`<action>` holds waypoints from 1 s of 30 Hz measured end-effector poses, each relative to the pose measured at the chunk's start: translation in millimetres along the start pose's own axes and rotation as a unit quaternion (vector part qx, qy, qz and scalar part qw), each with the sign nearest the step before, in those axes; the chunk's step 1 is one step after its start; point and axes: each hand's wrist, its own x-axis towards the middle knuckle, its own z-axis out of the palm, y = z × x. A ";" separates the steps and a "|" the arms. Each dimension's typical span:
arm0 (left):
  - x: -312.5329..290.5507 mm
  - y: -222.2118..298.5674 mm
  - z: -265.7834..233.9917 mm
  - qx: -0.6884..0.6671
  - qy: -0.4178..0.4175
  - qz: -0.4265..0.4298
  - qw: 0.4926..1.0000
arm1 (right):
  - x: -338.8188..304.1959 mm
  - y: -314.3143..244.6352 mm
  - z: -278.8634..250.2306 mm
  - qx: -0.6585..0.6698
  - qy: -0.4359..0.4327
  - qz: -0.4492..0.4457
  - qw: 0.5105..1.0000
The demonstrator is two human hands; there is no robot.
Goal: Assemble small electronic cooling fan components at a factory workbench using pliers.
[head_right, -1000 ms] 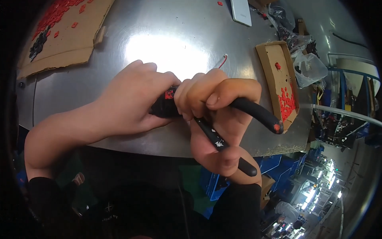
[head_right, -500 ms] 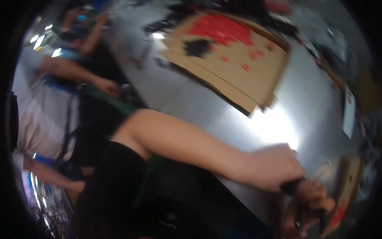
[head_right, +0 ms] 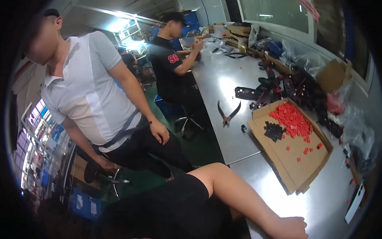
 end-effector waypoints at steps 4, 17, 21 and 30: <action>4.4 6.2 14.6 -0.021 -0.030 -0.001 0.999 | -4.1 -5.4 -9.0 -0.088 0.014 0.023 0.996; 2.7 12.8 -45.4 -0.057 -0.092 -0.012 0.994 | 1.1 -7.9 39.9 -0.166 -0.022 -0.025 0.986; 9.6 10.7 -51.6 -0.066 -0.146 -0.039 0.986 | 2.0 -17.7 34.3 -0.228 -0.107 -0.021 0.967; 2.5 12.6 -45.7 -0.044 -0.154 -0.025 0.987 | 11.1 -25.9 20.0 -0.145 0.008 0.034 0.989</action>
